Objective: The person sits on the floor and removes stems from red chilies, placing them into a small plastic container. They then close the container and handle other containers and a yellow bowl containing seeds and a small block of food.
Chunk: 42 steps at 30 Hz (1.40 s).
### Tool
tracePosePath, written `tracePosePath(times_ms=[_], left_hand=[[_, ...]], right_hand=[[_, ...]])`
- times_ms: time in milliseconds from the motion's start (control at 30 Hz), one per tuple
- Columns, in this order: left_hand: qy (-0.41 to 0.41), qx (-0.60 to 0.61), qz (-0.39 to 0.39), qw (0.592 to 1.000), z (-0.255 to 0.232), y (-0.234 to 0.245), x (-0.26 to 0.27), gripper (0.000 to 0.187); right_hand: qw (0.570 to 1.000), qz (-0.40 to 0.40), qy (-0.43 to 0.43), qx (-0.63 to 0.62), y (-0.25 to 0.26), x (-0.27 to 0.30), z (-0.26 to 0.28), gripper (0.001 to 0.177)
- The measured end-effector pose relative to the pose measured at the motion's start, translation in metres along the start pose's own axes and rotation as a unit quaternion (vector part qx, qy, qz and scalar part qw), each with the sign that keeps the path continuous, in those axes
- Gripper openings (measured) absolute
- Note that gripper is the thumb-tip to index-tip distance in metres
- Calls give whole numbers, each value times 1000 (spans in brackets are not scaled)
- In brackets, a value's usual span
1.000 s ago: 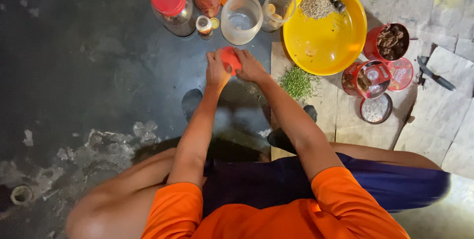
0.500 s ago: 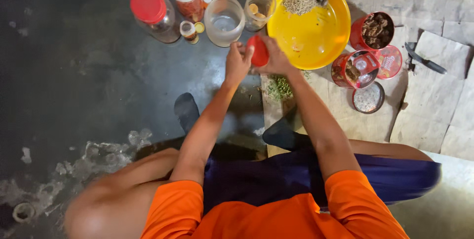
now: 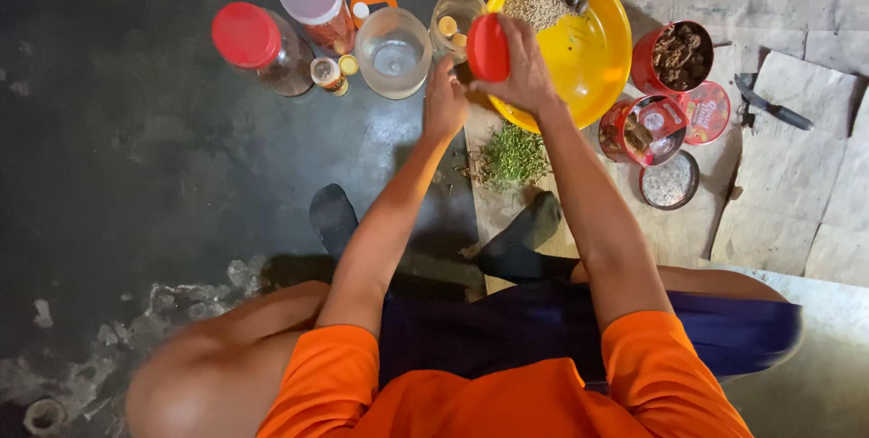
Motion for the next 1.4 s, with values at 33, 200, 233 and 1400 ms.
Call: tracePosePath(times_ms=[33, 200, 233, 1400], left_hand=[[40, 29, 11, 999, 14, -3, 3, 46], [143, 204, 40, 968, 69, -9, 30, 38], [181, 254, 55, 949, 83, -16, 37, 39], [-140, -161, -160, 964, -80, 153, 2, 48]], right_hand=[[999, 34, -25, 7, -15, 3, -3, 129], [999, -30, 42, 13, -43, 37, 15, 127], [999, -35, 37, 13, -48, 42, 15, 126], [981, -157, -112, -25, -54, -54, 5, 30]])
Point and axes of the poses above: each hand's wrist, its own x-axis away from the middle knuckle, its own y-axis out of the back of the hand, z = x × y, the point moved 10 cm from there along -x, towards the middle knuckle, and after that the axes turned 6 degrees about z, right-handed, at the moved point
